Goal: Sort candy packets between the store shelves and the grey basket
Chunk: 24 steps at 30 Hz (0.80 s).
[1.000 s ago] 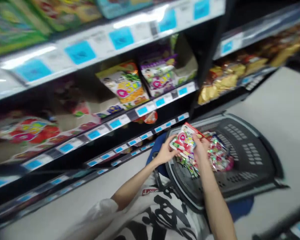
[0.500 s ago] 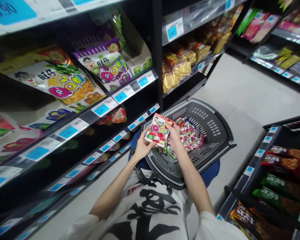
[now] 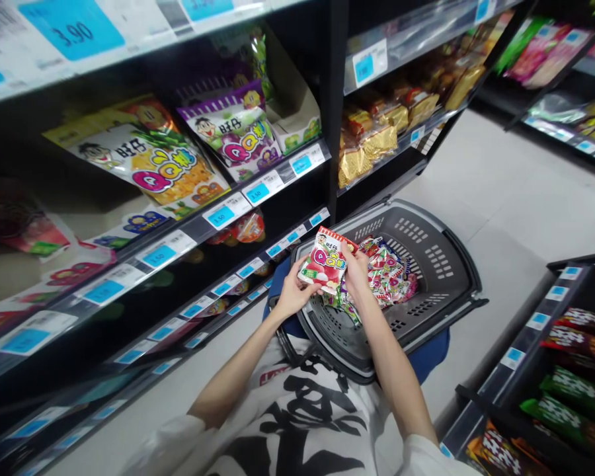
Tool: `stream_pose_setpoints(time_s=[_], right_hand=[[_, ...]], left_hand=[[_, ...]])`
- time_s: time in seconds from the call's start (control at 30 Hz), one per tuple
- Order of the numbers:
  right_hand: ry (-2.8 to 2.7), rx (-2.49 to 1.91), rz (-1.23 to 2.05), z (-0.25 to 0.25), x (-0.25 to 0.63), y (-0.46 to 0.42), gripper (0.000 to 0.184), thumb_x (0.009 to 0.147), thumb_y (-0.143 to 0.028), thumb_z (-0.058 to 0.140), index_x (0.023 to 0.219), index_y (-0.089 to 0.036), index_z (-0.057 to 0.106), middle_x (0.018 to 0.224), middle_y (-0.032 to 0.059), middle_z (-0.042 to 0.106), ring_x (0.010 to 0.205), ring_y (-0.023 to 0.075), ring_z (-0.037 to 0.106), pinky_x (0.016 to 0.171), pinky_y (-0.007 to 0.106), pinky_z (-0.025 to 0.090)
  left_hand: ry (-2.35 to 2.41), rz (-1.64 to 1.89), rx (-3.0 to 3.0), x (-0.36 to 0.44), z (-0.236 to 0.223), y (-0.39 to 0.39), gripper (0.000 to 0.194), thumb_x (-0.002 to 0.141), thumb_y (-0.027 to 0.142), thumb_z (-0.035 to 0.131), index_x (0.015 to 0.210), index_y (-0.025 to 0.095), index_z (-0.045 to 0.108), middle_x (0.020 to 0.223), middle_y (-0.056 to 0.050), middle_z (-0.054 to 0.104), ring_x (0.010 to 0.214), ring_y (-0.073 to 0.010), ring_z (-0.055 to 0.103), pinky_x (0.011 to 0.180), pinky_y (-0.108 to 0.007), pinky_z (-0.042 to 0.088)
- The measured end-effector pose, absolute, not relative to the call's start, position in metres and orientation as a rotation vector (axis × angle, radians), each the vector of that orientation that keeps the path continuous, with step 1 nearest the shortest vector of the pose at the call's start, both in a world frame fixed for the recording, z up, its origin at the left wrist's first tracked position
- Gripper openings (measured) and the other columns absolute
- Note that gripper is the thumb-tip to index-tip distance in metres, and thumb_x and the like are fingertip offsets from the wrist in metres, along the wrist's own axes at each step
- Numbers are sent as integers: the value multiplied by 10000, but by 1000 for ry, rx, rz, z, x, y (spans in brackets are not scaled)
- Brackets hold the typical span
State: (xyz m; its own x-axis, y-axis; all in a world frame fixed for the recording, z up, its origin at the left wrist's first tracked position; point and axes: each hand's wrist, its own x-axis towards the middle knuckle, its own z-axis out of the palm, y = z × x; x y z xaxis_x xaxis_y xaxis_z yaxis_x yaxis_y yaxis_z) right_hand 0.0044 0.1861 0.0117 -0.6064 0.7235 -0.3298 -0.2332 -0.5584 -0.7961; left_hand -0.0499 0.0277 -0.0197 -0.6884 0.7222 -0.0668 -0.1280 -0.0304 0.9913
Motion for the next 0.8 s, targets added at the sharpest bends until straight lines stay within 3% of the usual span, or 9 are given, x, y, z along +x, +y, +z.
stream_pose_setpoints(time_s=[0.2,0.37,0.47,0.53,0.67,0.73,0.8], right_hand=[[-1022,-875,2152,13,5,185,388,619,-465,891,787,-176,695,749,27,743,785,227,720,756,364,593],[-1046,-868,2104,6,2,186,396,663,-514,848,807,-192,670,762,10,732,736,193,696,746,342,582],[-1132,-879,2097,-2,1,189,435,718,-553,791,942,-201,672,884,21,737,840,193,694,786,330,566],[-1253,-933,2039,-5,2,189,517,749,-559,763,1129,-230,644,1077,33,720,1005,199,672,845,317,549],[-1371,-1028,2092,-5,2,179,824,804,-597,705,1501,-342,346,1445,46,538,1253,215,569,903,335,538],[-1323,-981,2204,-3,1,173,853,821,-638,670,1530,-355,291,1446,48,539,1235,224,590,903,361,549],[-1242,-901,2352,0,1,170,774,828,-705,611,1470,-320,414,1380,57,598,1199,245,621,903,389,561]], left_hand=[[1704,1780,673,-50,-26,27,801,775,284,779,1479,188,410,1074,-99,742,696,-185,738,662,-310,626],[1932,1675,796,-46,-24,26,647,794,335,764,1375,171,533,1040,-87,761,816,-210,747,775,-331,616],[2180,1600,923,-42,-21,26,523,806,326,752,1291,189,611,1072,-79,758,932,-222,736,866,-340,593],[2307,1623,1016,-41,-19,27,433,821,299,738,1232,189,657,1078,-85,750,951,-217,724,883,-334,580],[2373,1744,1139,-41,-20,27,297,877,210,668,1171,202,711,926,-51,714,834,-156,673,808,-285,556],[2359,1789,1207,-41,-23,26,294,901,171,624,1174,222,718,877,-32,687,806,-135,646,784,-269,542],[2339,1819,1340,-39,-27,25,315,917,141,588,1187,241,715,866,-25,676,816,-131,637,784,-275,537]])
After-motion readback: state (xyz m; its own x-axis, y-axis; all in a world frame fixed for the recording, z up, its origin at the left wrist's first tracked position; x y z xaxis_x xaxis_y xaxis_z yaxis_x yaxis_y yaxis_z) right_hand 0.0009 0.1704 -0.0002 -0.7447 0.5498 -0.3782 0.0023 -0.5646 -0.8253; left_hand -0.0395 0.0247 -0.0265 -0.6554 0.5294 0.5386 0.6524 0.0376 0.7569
